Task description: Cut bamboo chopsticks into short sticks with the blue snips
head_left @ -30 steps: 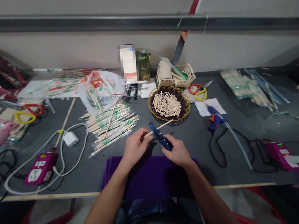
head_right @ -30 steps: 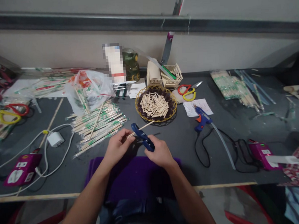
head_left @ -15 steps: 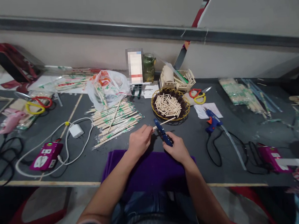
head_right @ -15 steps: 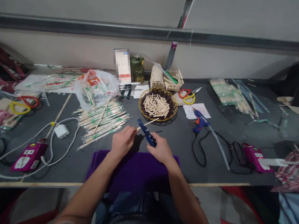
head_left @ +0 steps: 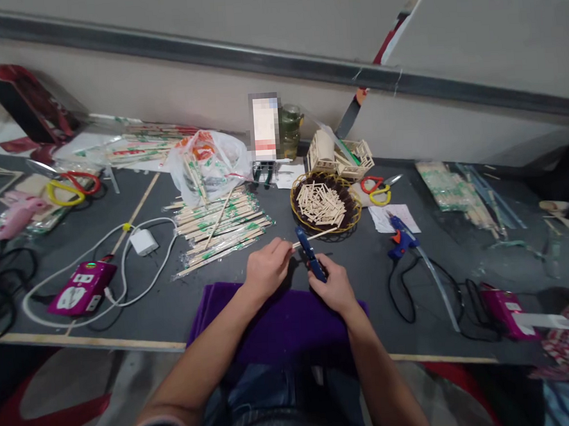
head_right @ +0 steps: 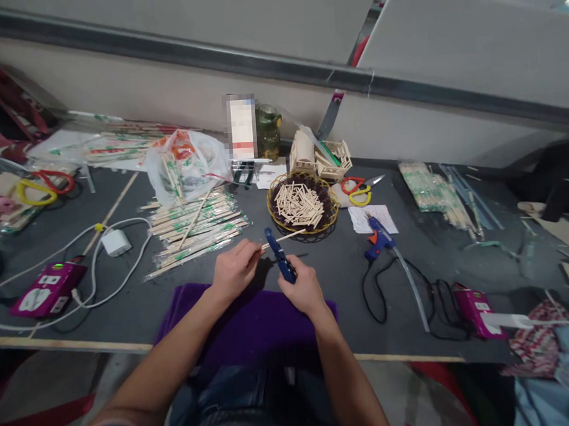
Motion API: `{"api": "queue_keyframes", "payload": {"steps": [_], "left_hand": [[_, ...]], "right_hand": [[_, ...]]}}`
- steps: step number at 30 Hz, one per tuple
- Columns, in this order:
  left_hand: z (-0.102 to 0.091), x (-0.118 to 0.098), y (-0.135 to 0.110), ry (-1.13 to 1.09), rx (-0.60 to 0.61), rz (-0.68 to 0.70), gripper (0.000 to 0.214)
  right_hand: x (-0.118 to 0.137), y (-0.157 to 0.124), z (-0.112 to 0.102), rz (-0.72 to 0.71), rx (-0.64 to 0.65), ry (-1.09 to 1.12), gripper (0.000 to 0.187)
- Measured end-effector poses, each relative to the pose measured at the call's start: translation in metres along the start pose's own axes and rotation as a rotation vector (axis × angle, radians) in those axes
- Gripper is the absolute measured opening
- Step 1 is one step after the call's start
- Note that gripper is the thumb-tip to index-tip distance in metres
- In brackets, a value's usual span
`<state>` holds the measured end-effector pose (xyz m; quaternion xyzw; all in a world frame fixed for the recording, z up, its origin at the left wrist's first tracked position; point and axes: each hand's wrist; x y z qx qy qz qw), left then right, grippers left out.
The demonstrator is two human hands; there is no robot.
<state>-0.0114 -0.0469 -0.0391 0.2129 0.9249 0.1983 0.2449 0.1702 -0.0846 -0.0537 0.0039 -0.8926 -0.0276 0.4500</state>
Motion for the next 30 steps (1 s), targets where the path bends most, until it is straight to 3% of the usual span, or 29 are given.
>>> {"api": "queue_keyframes", "payload": {"steps": [7,30], "left_hand": [[0.002,0.000,0.001,0.025,0.046,-0.040,0.026],[0.013,0.004,0.005,-0.019,0.030,-0.082,0.030]], "right_hand": [[0.003,0.001,0.001,-0.012,-0.034,-0.027,0.013],[0.001,0.006,0.003,-0.050,-0.074,-0.085,0.015]]}}
Point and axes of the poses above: each hand's wrist, its own y-axis towards the middle knuckle, its own z-axis out of the palm, x = y × z, and after that the axes turned 6 degrees about -x, right-handed
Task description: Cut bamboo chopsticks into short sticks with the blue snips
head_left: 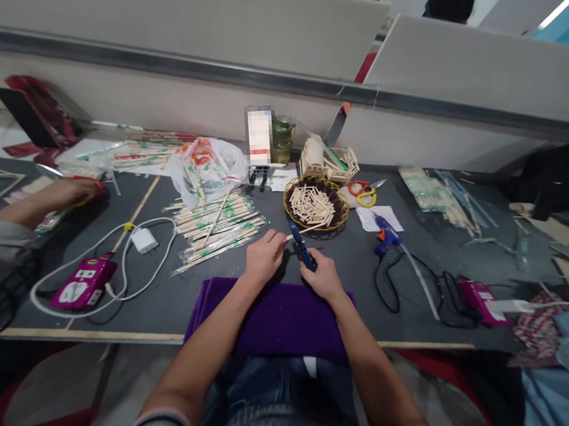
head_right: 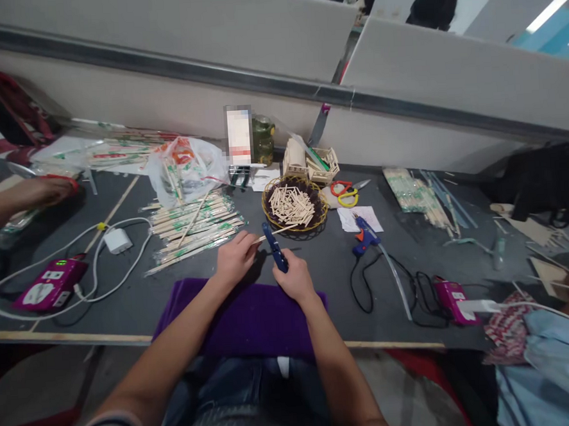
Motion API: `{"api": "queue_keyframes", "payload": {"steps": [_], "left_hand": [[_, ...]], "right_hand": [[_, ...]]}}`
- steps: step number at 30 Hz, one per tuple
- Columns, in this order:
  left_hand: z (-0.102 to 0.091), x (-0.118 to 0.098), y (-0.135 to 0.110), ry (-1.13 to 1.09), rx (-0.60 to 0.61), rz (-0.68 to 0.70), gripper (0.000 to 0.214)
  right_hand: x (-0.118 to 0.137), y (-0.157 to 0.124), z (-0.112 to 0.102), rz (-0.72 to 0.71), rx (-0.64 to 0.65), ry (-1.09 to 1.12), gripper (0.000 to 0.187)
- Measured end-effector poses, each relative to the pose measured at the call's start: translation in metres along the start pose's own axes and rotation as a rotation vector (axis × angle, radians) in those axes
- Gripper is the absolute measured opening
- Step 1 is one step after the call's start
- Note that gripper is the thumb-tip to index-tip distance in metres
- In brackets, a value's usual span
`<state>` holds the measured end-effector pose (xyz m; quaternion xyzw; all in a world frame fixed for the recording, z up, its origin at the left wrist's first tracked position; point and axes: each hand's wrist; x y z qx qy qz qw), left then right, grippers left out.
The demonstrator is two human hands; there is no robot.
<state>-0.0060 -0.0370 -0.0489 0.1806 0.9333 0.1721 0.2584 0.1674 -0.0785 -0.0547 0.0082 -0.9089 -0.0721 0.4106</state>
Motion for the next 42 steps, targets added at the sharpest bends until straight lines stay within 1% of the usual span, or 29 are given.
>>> {"api": "queue_keyframes", "payload": {"steps": [7,14,17,19,22,24,26,28,30,31,32,33,35,36,38,40,42], "left_hand": [[0.004,0.005,0.000,0.034,0.024,-0.011,0.030],[0.002,0.004,0.001,0.000,0.014,-0.005,0.028],[0.003,0.003,0.001,-0.009,0.001,0.004,0.029],[0.003,0.003,0.000,-0.019,-0.005,-0.004,0.029],[0.001,0.005,0.001,-0.059,0.000,-0.036,0.028],[0.000,0.007,0.003,-0.120,-0.005,-0.076,0.025],[0.000,0.010,0.006,-0.231,-0.033,-0.144,0.022],[0.002,0.013,0.009,-0.417,-0.061,-0.249,0.022],[0.003,0.015,0.012,-0.679,-0.058,-0.378,0.027],[0.004,0.016,0.013,-0.813,-0.047,-0.446,0.030],[0.003,0.016,0.014,-0.932,-0.038,-0.509,0.033],[0.002,0.016,0.015,-1.028,-0.034,-0.561,0.035],[-0.001,0.015,0.016,-1.141,-0.055,-0.621,0.037],[-0.003,0.015,0.016,-1.171,-0.077,-0.627,0.037],[-0.006,0.014,0.016,-1.219,-0.114,-0.616,0.036],[-0.007,0.013,0.015,-1.261,-0.128,-0.616,0.034],[-0.008,0.013,0.014,-1.302,-0.117,-0.624,0.034]], "right_hand": [[0.004,0.002,0.000,0.040,0.039,-0.148,0.016],[0.001,0.003,0.001,-0.019,0.054,-0.115,0.014],[-0.004,0.002,0.004,-0.022,0.032,-0.131,0.013],[-0.006,0.002,0.007,-0.024,0.019,-0.142,0.012],[-0.008,0.002,0.009,-0.027,0.033,-0.109,0.011],[-0.009,0.002,0.008,-0.007,0.034,-0.048,0.011],[-0.009,0.002,0.004,0.058,0.046,0.070,0.014],[-0.008,0.001,-0.003,0.151,0.057,0.220,0.019],[-0.007,-0.001,-0.015,0.193,0.055,0.297,0.026],[-0.006,-0.001,-0.022,0.178,0.047,0.279,0.029],[-0.005,-0.001,-0.030,0.138,0.042,0.216,0.032],[-0.005,-0.001,-0.037,0.087,0.032,0.117,0.035],[-0.004,-0.002,-0.047,-0.037,0.026,-0.142,0.042],[-0.004,-0.002,-0.050,-0.097,0.041,-0.270,0.046],[-0.005,-0.004,-0.052,-0.196,0.117,-0.466,0.053],[-0.008,-0.006,-0.050,-0.264,0.203,-0.556,0.059],[-0.010,-0.008,-0.047,-0.310,0.239,-0.582,0.064]]}}
Point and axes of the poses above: each hand's wrist, its own y-axis towards the middle knuckle, its own z-axis out of the palm, x = y × z, and after that the axes turned 6 degrees about -x, right-handed
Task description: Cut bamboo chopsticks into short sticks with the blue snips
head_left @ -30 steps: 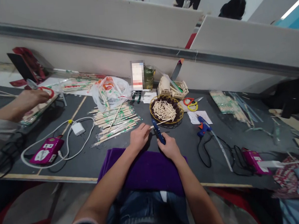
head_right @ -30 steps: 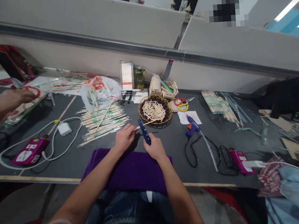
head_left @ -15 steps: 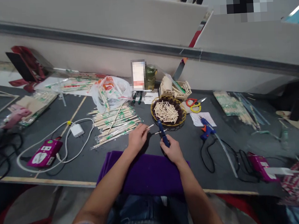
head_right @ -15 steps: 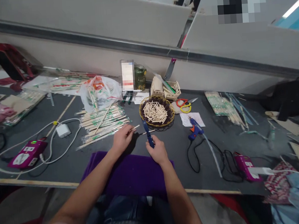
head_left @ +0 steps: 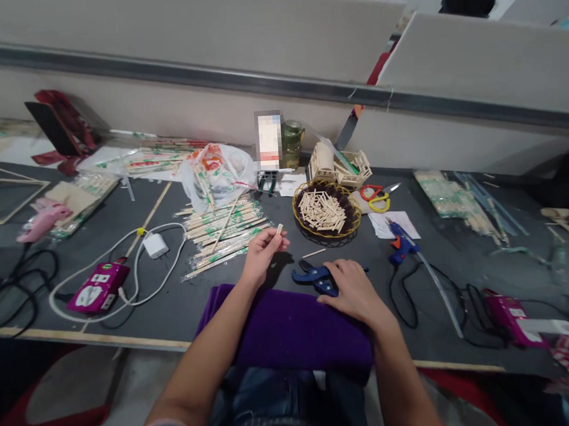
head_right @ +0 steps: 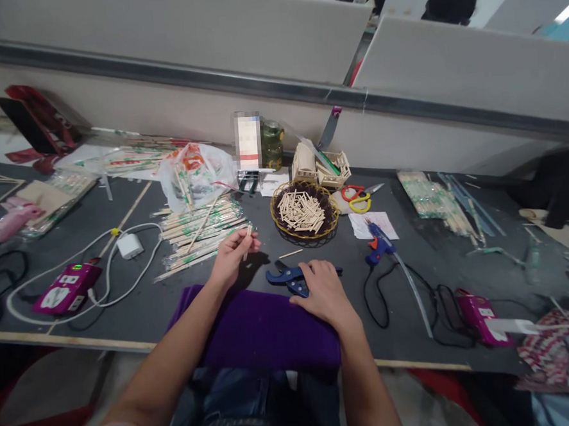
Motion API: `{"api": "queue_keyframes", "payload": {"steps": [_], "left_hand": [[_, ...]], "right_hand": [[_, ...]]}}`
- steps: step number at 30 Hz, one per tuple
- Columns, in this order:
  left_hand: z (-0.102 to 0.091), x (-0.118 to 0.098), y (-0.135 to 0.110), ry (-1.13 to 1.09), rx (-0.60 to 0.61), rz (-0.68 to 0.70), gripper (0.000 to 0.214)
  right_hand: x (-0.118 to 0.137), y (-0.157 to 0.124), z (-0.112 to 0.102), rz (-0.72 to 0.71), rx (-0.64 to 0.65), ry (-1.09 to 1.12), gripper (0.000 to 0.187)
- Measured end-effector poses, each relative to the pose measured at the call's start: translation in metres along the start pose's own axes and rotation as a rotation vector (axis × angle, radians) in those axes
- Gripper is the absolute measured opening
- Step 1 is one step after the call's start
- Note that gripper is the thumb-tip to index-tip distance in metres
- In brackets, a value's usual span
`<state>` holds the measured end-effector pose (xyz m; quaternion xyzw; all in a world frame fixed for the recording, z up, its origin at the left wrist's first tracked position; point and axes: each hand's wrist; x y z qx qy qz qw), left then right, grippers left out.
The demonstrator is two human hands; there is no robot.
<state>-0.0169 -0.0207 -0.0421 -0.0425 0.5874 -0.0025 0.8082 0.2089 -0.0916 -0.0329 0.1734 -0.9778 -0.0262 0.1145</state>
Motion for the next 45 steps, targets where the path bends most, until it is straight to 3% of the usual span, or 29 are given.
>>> {"api": "queue_keyframes", "payload": {"steps": [4,9,12,16,22,26,31,35,40,45], "left_hand": [[0.000,0.001,-0.001,-0.052,0.022,-0.006,0.034],[0.001,0.001,0.000,-0.092,0.044,-0.007,0.032],[0.001,0.002,0.001,-0.101,0.043,0.007,0.034],[0.000,0.003,0.001,-0.104,0.042,-0.032,0.038],[-0.001,0.005,0.003,-0.140,-0.017,-0.097,0.042],[-0.002,0.005,0.005,-0.218,-0.055,-0.164,0.042],[-0.004,0.006,0.007,-0.260,-0.094,-0.220,0.038],[-0.005,0.007,0.008,-0.257,-0.100,-0.256,0.035],[-0.005,0.008,0.008,-0.252,-0.086,-0.295,0.033],[-0.002,0.006,0.006,-0.258,-0.074,-0.325,0.037]], "right_hand": [[-0.003,-0.001,0.001,-0.032,0.004,0.034,0.065],[-0.008,0.018,-0.006,0.062,-0.025,0.122,0.032],[-0.008,0.039,-0.006,0.080,-0.058,0.034,0.024],[-0.005,0.061,0.000,0.014,0.048,-0.164,0.024],[-0.004,0.060,0.005,-0.026,0.063,-0.198,0.019],[-0.008,0.051,0.004,0.113,-0.071,0.023,0.016],[-0.016,0.053,-0.001,0.352,-0.384,0.591,0.031],[-0.026,0.063,-0.001,0.514,-0.438,0.769,0.039],[-0.034,0.078,0.001,0.436,-0.546,0.487,0.026],[-0.039,0.095,0.002,0.388,-0.489,0.227,0.024]]}}
Point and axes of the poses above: each hand's wrist, its own y-axis towards the middle knuckle, its own z-axis out of the palm, x = y × z, and after that the axes turned 6 degrees about -x, right-handed
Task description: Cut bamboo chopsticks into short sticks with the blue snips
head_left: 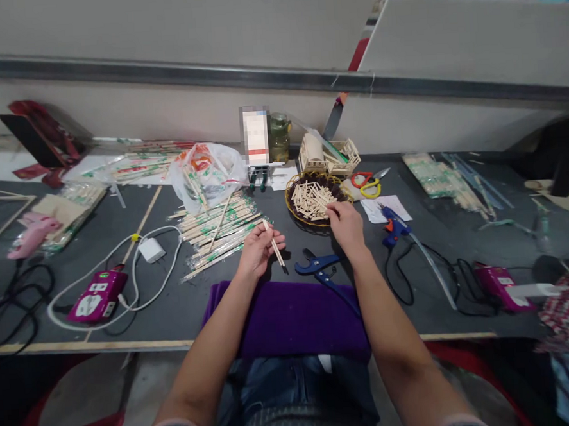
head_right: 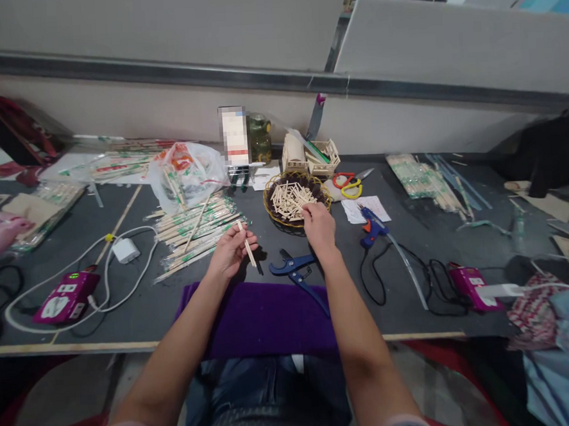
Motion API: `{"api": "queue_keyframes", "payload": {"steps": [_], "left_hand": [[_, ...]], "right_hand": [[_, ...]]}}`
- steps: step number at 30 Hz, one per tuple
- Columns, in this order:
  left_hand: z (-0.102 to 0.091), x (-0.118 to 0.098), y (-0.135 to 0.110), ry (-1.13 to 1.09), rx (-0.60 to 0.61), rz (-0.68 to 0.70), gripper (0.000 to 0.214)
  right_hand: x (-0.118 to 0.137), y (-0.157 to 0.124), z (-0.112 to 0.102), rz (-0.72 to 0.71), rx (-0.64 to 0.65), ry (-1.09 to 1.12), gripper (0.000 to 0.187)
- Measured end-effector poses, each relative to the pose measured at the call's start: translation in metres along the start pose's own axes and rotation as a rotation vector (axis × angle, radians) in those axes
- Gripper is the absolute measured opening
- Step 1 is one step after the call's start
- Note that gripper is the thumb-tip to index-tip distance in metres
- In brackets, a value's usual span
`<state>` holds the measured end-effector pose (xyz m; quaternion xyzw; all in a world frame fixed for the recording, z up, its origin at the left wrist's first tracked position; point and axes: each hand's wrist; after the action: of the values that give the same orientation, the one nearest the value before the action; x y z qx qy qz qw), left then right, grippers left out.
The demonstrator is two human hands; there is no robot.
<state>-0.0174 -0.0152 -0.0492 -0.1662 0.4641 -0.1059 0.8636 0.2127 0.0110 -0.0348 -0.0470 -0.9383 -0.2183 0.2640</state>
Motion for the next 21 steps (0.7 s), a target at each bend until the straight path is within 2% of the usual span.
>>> {"api": "queue_keyframes", "payload": {"steps": [7,13,21], "left_hand": [[0.001,-0.001,-0.001,-0.013,-0.003,-0.013,0.037],[0.002,0.000,-0.001,-0.001,0.014,-0.012,0.038],[-0.001,0.001,0.001,0.023,0.022,0.002,0.039]], "right_hand": [[-0.010,0.007,-0.002,-0.021,0.061,-0.047,0.025],[-0.004,-0.006,-0.006,-0.236,0.233,-0.040,0.017],[-0.009,-0.002,-0.013,-0.260,0.237,-0.267,0.021]]}}
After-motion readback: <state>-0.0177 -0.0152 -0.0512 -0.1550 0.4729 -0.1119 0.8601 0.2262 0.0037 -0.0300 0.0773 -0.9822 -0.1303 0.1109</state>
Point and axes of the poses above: each hand's wrist, its own y-axis towards the middle knuckle, its own z-axis out of the palm, x = y × z, and after that the axes turned 6 degrees about -x, right-handed
